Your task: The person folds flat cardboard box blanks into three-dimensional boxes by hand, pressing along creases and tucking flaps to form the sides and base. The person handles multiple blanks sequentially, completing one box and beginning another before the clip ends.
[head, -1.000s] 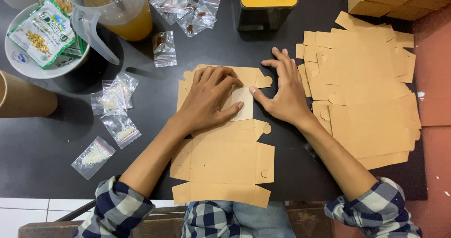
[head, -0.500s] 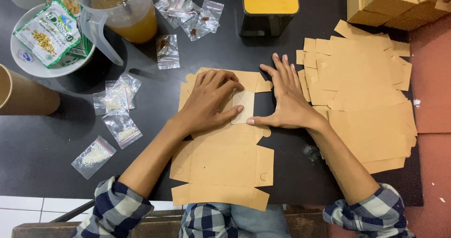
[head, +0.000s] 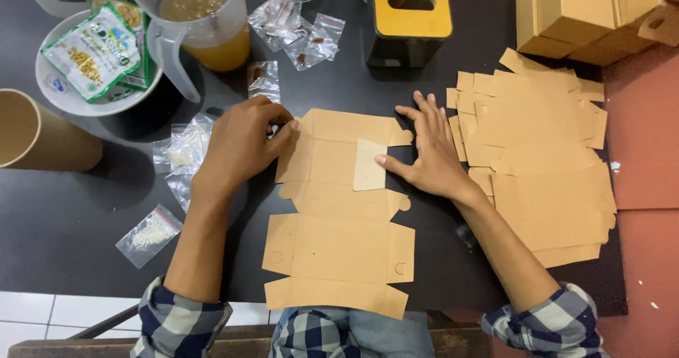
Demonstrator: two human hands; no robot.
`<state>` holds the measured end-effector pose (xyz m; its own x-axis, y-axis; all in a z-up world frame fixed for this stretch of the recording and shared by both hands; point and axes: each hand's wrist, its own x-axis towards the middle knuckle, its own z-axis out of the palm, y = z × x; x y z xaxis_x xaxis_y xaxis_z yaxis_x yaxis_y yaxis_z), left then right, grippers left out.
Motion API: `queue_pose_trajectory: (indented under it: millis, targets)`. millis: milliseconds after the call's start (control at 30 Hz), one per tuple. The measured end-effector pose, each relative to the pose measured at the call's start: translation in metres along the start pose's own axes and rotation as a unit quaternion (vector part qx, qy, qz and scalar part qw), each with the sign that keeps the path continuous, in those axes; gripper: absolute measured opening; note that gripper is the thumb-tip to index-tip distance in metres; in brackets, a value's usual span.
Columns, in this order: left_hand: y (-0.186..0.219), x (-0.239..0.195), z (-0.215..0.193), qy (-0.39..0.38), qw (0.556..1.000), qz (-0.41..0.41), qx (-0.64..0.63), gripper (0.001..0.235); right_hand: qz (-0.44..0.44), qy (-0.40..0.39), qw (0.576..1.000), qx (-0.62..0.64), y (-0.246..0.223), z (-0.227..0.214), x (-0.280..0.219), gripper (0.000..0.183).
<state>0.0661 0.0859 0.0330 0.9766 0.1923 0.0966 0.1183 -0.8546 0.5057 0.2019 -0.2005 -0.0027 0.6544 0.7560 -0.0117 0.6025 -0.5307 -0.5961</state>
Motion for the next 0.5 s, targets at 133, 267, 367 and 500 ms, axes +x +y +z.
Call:
queue_pose_trajectory:
  millis: [133, 267, 367, 500]
  targets:
    - [-0.007, 0.000, 0.002, -0.018, 0.999, -0.030, 0.005, 0.032, 0.013, 0.066, 0.998, -0.001, 0.002, 0.011, -0.001, 0.078]
    - [-0.011, -0.004, 0.001, -0.066, 0.997, -0.042, -0.013, 0.065, -0.043, 0.194, 0.980, -0.025, -0.006, 0.012, -0.007, 0.065]
    - [-0.013, -0.003, 0.004, -0.066, 0.996, -0.046, -0.032, 0.058, -0.154, 0.312, 0.937, 0.035, -0.075, -0.018, -0.036, 0.039]
    - [-0.012, -0.001, 0.001, -0.082, 0.994, -0.054, -0.051, 0.060, -0.172, 0.311, 0.934, 0.041, -0.137, -0.058, -0.080, 0.038]
